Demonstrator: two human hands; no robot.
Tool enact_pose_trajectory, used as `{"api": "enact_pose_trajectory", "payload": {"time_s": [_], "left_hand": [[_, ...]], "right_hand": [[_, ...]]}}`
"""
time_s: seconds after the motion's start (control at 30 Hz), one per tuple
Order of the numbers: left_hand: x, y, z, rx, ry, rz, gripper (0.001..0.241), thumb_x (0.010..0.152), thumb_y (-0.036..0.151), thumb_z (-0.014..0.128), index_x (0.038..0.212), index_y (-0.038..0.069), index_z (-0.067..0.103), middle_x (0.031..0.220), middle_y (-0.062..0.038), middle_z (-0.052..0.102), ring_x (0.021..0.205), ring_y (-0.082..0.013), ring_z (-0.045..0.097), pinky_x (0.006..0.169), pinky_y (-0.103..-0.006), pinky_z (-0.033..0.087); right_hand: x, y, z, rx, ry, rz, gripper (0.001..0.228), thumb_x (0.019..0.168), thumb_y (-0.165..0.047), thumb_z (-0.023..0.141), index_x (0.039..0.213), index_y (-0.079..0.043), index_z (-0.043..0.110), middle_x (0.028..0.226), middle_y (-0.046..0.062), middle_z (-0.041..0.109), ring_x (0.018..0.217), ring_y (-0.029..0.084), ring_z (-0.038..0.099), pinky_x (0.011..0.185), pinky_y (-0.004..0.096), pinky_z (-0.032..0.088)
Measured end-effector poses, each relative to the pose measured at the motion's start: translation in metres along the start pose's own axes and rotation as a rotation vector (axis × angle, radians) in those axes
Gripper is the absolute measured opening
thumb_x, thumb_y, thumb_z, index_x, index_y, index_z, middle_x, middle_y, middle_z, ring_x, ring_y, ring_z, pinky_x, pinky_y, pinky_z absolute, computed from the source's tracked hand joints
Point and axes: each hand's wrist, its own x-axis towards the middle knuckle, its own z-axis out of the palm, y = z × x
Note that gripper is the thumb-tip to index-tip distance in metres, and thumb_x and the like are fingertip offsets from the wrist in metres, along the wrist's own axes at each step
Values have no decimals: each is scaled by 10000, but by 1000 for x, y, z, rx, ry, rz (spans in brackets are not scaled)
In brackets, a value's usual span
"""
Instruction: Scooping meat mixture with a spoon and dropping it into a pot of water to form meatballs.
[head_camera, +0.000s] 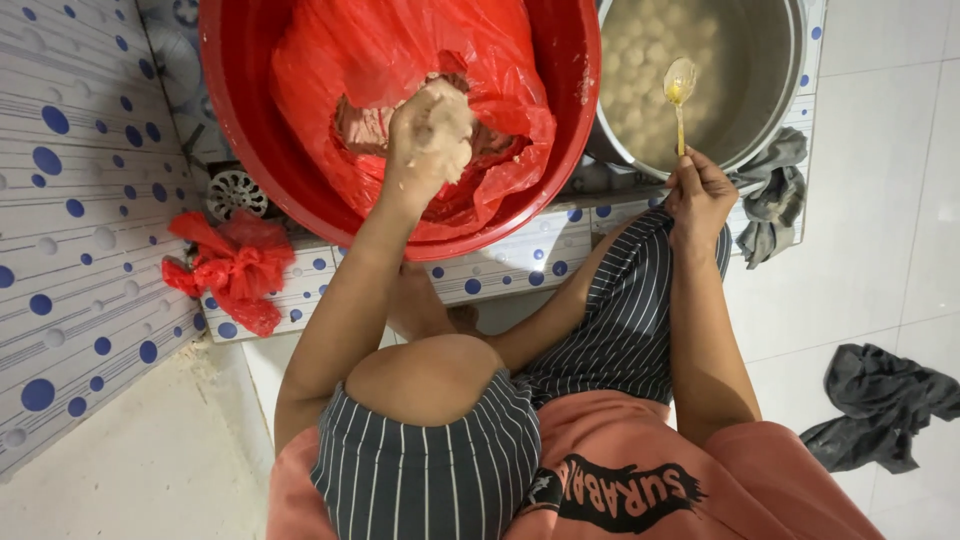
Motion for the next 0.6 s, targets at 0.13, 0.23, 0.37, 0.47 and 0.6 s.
{"api": "enact_pose_trajectory", "payload": {"time_s": [0.13,0.23,0.37,0.47,0.6], "left_hand": [[-28,26,38,694,84,223,226,966,322,668,805,163,654,671,64,581,584,-62,543,536,-218,461],[-27,23,38,646,8,319,167,897,-47,811,940,52,683,744,-92,680,429,-113,596,304,-210,447],[-19,11,24,793,97,315,224,814,53,886,919,101,695,931,-69,765,620,-125,680,515,-243,589],[-14,5,15,931,126,379,281,842,115,881,756,140,615,747,12,653,717,-109,638,655,-261,590],[-23,20,34,828,73,308,250,823,55,895,814,85,647,824,-63,760,891,-168,822,745,-196,695]], "right_hand": [[1,2,0,7,3,-11,221,1016,-110,675,1191,1,750,619,59,563,396,66,335,366,224,242],[0,1,0,18,-1,-6,228,1021,-103,661,1202,5,747,622,52,556,411,60,330,374,217,231],[2,6,-1,12,2,-20,206,1023,-102,665,1182,-2,748,636,67,581,401,69,348,370,224,245],[2,5,0,10,9,-16,209,1018,-108,670,1180,-3,751,630,64,573,401,70,344,368,225,240],[1,2,2,1,12,-20,215,1012,-118,682,1179,-2,749,632,55,579,401,68,352,365,226,250]]}}
